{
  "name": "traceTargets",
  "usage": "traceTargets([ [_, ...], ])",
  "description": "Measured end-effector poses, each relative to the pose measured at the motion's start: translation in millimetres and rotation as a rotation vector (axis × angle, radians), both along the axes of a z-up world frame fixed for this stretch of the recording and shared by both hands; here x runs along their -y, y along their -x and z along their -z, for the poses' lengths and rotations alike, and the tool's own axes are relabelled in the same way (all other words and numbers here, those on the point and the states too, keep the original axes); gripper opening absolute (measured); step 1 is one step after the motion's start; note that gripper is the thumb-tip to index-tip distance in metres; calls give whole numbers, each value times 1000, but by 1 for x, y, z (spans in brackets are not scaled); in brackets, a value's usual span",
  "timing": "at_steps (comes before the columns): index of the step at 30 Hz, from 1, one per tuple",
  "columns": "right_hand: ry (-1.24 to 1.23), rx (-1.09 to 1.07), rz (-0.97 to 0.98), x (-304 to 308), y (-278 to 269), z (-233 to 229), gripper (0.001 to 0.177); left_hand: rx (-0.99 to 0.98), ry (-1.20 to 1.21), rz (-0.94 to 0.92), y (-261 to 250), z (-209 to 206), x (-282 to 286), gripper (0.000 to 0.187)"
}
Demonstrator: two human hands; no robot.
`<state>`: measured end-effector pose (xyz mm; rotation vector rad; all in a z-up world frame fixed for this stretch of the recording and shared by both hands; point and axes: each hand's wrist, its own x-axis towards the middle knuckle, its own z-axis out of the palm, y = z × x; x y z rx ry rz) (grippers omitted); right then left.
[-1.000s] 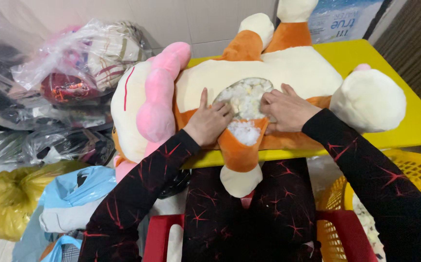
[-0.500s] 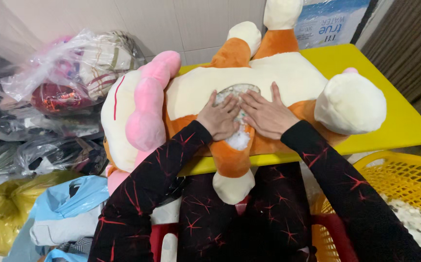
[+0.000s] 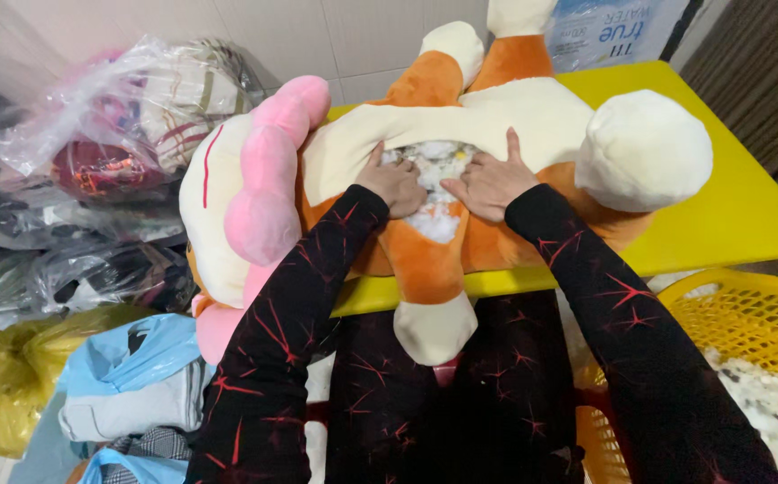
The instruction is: The person repeatedly scoops white stuffing from a yellow basket and packs it into an opening in the torso of a large plush toy on a yellow table. The hands press and distribute the material inside the toy throughout the clip.
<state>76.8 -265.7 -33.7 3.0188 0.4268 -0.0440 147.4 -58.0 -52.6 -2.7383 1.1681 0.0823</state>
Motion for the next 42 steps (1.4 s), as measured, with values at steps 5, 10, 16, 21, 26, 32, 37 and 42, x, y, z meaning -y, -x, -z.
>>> traceTargets([
  [5,-233,317,-208,8,17,2,45,-159,300,131,22,-44,-24,43],
  [10,-404,299,-173,16,27,10,44,-108,501,183,49,-43,-42,48],
  [16,-150,409,-401,-2,28,24,65,415,268,262,58,4,-28,62],
  [21,82,60,-174,-20,29,7,69,219,93,-32,37,22,-26,67],
  [26,191,-96,-15,-24,35,-7,69,100,29,-111,40,10,-20,65],
  [32,-425,337,-266,-4,45,7,42,125,277,14,74,-35,-26,39],
  [37,-693,327,-270,10,66,-9,39,19,577,114,93,-44,-24,43],
  [42,-931,40,-381,43,138,-24,43,19,445,252,84,-18,15,56],
])
